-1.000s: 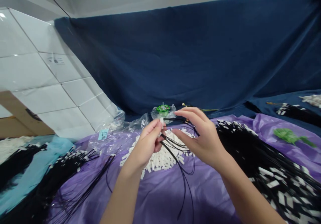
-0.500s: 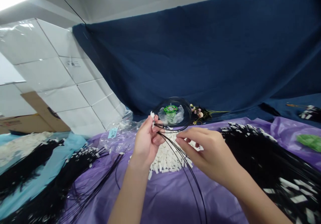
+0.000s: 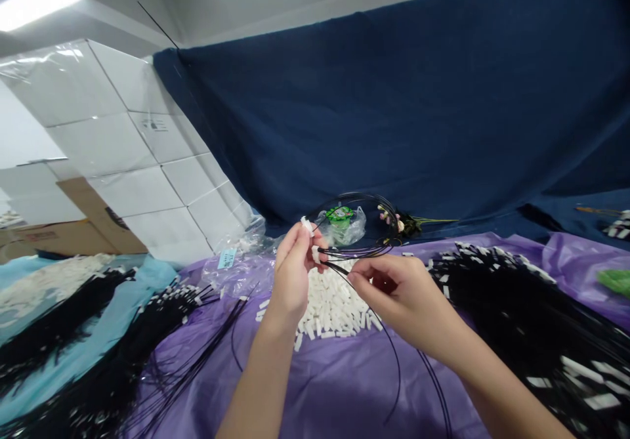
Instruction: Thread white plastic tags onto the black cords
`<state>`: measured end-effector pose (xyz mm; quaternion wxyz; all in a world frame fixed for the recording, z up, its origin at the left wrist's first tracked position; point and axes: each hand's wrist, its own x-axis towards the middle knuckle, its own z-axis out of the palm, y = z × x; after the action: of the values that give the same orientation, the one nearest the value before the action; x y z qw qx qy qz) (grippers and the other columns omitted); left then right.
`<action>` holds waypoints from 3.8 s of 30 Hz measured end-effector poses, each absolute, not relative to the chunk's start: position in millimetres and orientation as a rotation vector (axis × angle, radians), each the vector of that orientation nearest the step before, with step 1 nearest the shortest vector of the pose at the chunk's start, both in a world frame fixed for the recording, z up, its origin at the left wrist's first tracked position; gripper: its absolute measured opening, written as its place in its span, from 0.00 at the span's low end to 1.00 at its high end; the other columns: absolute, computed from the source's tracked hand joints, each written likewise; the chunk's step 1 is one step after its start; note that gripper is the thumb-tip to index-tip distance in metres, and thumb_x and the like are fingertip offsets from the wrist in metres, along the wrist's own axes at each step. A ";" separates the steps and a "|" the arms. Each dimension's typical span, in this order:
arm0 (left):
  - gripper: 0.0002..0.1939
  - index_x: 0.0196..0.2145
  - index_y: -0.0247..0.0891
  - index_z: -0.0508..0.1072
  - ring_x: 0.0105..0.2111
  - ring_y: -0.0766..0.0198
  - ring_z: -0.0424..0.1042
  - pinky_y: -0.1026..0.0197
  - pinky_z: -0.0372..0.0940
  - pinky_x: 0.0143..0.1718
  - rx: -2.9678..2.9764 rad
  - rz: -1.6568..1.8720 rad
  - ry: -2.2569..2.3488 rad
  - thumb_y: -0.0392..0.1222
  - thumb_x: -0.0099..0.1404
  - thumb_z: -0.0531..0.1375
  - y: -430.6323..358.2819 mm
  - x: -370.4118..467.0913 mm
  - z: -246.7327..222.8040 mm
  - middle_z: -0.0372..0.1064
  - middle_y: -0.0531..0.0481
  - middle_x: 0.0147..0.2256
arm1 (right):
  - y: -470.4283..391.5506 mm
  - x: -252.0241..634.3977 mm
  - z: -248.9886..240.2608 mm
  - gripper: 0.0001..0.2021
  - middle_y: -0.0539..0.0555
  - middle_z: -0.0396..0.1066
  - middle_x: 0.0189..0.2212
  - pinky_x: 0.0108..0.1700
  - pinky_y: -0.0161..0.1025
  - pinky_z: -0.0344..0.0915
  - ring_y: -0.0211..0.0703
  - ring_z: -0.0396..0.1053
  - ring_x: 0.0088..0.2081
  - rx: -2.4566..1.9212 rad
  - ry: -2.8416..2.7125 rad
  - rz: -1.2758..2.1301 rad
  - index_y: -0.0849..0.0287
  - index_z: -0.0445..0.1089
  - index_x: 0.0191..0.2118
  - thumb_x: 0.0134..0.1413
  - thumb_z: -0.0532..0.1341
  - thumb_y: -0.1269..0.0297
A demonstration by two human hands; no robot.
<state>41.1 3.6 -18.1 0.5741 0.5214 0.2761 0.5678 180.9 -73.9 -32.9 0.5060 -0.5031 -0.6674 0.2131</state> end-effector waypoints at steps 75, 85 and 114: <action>0.17 0.29 0.35 0.69 0.21 0.70 0.48 0.63 0.46 0.25 1.433 1.269 0.425 0.51 0.68 0.55 -24.2 43.3 -20.6 0.48 0.56 0.18 | -90.7 190.1 -19.2 0.04 0.48 0.68 0.24 0.26 0.31 0.59 0.30 0.63 0.25 -0.984 -1.547 -0.072 0.60 0.74 0.30 0.55 0.65 0.73; 0.18 0.26 0.35 0.66 0.21 0.71 0.49 0.63 0.47 0.25 1.442 1.281 0.411 0.50 0.68 0.57 -24.5 44.6 -23.0 0.49 0.55 0.21 | -93.5 192.1 -16.8 0.04 0.48 0.67 0.23 0.25 0.31 0.59 0.31 0.62 0.24 -1.024 -1.549 -0.055 0.59 0.75 0.29 0.55 0.64 0.71; 0.17 0.27 0.35 0.65 0.21 0.72 0.46 0.64 0.43 0.24 1.518 1.155 0.441 0.48 0.70 0.54 -20.6 48.1 -26.5 0.45 0.58 0.20 | -84.2 186.6 -30.6 0.05 0.51 0.72 0.28 0.31 0.29 0.65 0.30 0.68 0.26 -1.005 -1.581 -0.566 0.61 0.74 0.34 0.55 0.63 0.78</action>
<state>48.1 -20.6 -26.5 0.5582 0.6434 0.1868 0.4895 186.6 -84.2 -30.6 0.5581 -0.4261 -0.6704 -0.2398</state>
